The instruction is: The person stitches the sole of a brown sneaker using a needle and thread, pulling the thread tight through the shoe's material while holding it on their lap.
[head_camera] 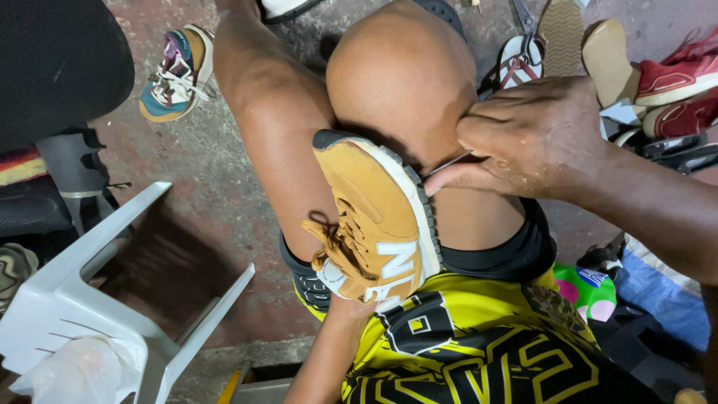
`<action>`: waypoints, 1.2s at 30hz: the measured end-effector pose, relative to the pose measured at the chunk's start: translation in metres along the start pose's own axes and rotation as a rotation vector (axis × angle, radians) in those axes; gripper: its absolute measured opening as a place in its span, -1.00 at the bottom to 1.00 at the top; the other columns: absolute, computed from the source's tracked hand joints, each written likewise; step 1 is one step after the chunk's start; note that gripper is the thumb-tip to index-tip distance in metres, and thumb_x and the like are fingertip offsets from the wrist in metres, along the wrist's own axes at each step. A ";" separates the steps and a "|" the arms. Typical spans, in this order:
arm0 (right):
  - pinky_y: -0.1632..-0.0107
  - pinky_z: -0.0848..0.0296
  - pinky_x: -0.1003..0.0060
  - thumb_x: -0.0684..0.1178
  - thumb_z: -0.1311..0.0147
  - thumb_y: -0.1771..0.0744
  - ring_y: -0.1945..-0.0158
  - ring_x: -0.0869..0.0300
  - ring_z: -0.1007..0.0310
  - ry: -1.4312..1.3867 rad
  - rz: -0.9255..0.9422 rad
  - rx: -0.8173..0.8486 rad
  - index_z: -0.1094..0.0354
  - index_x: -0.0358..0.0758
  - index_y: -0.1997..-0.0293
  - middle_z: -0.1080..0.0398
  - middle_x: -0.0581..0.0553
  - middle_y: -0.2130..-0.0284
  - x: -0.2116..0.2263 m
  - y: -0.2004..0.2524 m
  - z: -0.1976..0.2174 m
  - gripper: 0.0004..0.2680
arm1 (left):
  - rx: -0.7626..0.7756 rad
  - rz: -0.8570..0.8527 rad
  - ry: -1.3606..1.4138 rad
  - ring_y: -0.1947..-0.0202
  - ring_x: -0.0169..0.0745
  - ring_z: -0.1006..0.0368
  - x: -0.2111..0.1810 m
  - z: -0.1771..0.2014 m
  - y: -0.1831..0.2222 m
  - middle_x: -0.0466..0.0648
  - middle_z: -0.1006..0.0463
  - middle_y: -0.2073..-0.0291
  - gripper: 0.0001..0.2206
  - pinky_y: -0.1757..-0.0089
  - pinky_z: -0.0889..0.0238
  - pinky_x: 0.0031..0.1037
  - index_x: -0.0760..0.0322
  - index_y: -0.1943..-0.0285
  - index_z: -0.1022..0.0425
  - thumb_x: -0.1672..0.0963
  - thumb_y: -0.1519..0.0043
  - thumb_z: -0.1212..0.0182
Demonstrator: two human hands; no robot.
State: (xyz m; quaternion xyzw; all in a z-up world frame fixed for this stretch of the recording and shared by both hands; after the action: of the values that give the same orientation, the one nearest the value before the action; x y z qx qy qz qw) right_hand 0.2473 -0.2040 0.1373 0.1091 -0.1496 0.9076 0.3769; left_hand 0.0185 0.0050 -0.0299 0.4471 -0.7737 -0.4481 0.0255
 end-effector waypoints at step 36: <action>0.26 -0.46 0.26 -0.11 -0.38 -0.28 0.24 0.09 -0.48 -0.403 -0.135 -0.199 -0.46 -0.31 0.22 -0.42 -0.17 0.17 0.009 0.046 0.004 -0.84 | 0.299 -0.625 -0.784 0.37 -0.31 -0.37 -0.132 -0.196 0.021 -0.01 -0.44 0.25 -0.84 0.24 -0.31 -0.53 0.34 -0.18 -0.31 0.23 -0.47 -0.12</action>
State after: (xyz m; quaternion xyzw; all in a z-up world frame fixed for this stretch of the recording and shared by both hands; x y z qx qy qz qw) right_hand 0.2085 -0.2303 0.1348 0.2602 -0.3030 0.8208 0.4084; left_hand 0.1697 -0.0281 0.1496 0.4544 -0.6103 -0.4525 -0.4651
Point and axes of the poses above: each hand's wrist, its own y-axis away from the middle knuckle, its own z-axis out of the back of the hand, x = y × z, the point moved 7 cm from there along -y, towards the middle knuckle
